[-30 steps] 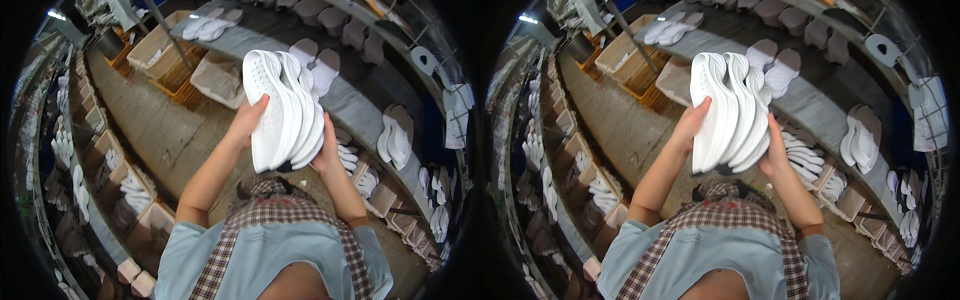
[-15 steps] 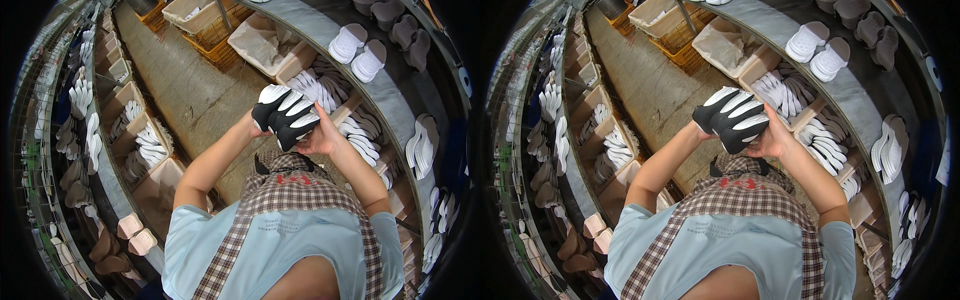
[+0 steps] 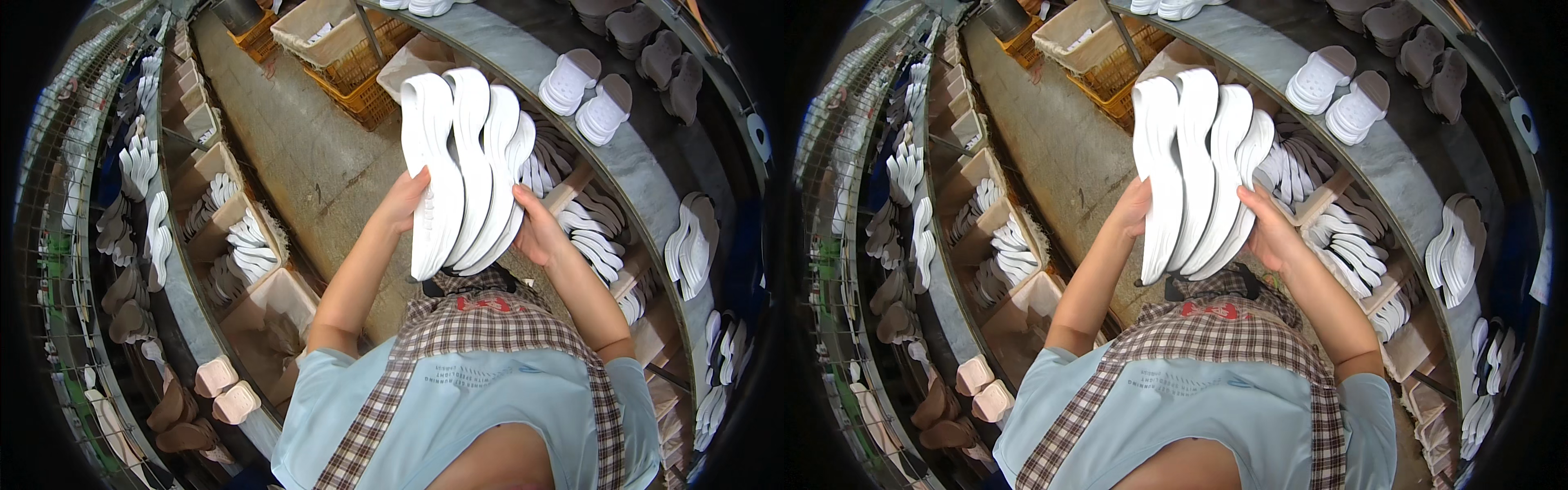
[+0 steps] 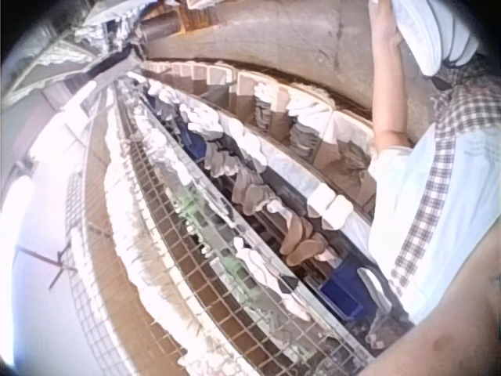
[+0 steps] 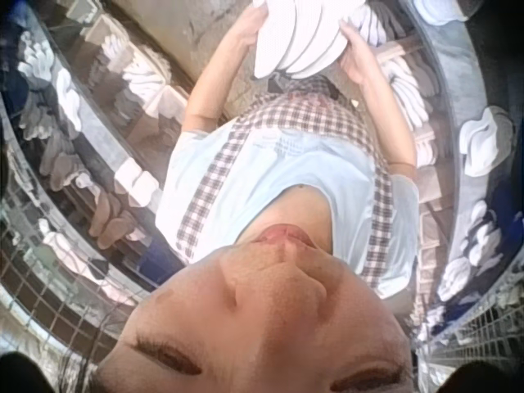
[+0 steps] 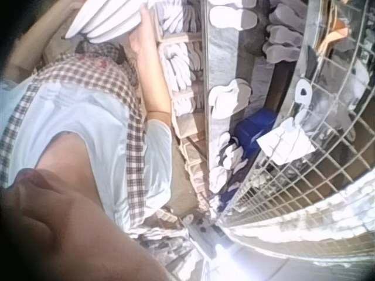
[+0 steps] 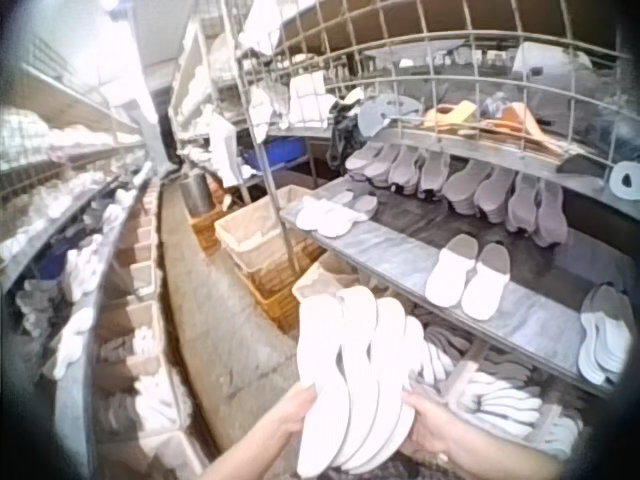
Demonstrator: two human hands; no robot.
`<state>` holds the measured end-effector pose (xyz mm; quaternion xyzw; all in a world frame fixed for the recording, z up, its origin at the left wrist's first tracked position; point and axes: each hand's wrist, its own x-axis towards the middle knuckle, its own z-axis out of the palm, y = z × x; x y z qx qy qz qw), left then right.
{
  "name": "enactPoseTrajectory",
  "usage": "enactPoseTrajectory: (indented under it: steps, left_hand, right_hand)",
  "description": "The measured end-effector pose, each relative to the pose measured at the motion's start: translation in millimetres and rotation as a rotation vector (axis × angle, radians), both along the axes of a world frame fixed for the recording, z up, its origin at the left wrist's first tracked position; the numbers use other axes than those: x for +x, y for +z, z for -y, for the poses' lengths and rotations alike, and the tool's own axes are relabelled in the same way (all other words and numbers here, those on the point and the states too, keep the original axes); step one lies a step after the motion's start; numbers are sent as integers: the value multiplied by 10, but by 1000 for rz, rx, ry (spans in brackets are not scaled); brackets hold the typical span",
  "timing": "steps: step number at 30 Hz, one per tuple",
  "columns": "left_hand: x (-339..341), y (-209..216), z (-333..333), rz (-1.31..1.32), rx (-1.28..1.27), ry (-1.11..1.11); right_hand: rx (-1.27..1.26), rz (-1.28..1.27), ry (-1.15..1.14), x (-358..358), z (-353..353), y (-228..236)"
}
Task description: The person repeatedly picks up white slipper-like footwear from a metal rack, inspects the soles, and places them into a plastic bin. The person handles the items one at a time or in small groups, turning them over to view the bottom before stacking them in the bin.
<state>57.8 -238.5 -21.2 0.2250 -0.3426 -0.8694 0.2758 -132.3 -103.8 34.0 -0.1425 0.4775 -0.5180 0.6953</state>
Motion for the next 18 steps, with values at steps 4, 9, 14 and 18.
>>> enactPoseTrajectory:
  steps: [4,9,14,18]
  left_hand:
    - [-24,141,70,-94,-149,-15]
    - [-88,262,77,-229,-166,-32]
    - [-106,327,50,-227,-167,-40]
    - [-116,327,43,-223,-108,-53]
  right_hand:
    - [-170,-216,-46,33,1,207]
    - [-263,-316,-57,53,-20,347]
    - [-310,-328,-68,70,-38,372]
    - [-333,-386,-62,66,-49,385]
